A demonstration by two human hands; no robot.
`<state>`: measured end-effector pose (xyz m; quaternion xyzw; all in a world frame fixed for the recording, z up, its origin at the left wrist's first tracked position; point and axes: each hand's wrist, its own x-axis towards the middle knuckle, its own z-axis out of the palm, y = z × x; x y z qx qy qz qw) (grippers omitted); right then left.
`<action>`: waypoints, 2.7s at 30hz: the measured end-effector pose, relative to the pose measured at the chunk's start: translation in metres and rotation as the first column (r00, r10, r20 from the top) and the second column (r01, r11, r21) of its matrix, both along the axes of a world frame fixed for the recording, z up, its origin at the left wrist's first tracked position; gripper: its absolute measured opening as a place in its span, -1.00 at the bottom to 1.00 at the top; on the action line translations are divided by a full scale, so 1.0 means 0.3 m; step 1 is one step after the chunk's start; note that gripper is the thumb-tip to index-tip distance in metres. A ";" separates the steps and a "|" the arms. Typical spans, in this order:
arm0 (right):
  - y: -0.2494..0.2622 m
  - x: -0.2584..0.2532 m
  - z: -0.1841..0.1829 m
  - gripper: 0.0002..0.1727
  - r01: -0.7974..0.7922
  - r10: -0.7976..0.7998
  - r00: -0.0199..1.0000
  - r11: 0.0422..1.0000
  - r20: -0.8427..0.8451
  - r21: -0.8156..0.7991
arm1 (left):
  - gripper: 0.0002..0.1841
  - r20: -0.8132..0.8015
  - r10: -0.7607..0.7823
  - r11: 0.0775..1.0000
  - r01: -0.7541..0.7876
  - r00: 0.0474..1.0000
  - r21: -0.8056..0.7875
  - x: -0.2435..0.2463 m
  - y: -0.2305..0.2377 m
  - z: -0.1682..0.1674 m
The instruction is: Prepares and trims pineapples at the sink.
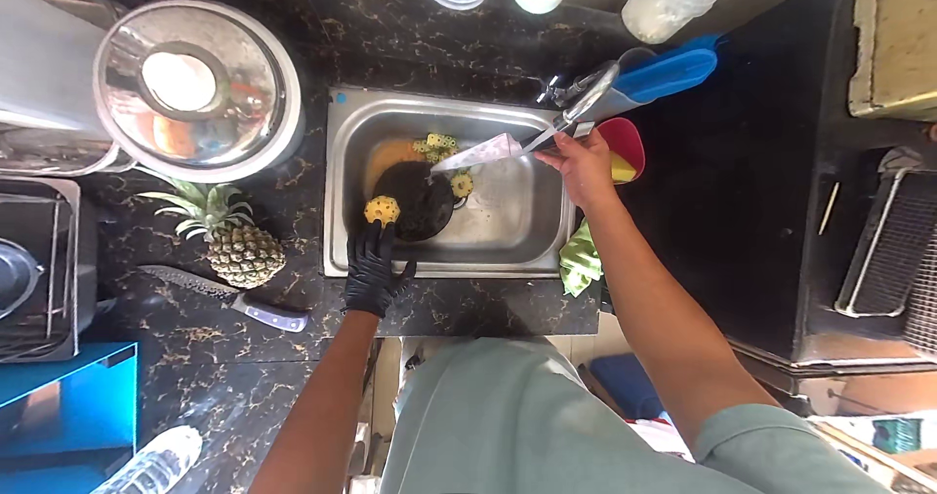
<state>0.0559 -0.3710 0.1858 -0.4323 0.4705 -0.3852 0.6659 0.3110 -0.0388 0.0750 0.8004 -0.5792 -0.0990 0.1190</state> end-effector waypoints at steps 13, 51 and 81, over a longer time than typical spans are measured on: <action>0.001 -0.018 0.044 -0.65 -0.151 0.124 0.966 0.983 -0.225 -0.107 | 0.01 -0.014 0.003 1.000 -0.003 1.000 0.007 0.003 -0.001 0.008; 0.883 -0.513 0.144 -0.83 0.818 -0.890 0.447 0.446 0.087 0.365 | -0.67 -0.342 -0.176 0.778 0.344 0.923 0.527 -0.300 -1.240 0.432; 0.946 -0.685 0.095 -0.38 0.426 -0.375 0.902 0.856 -0.215 0.292 | -0.62 -0.153 -0.771 0.634 0.769 0.619 -0.080 -0.915 -0.702 0.084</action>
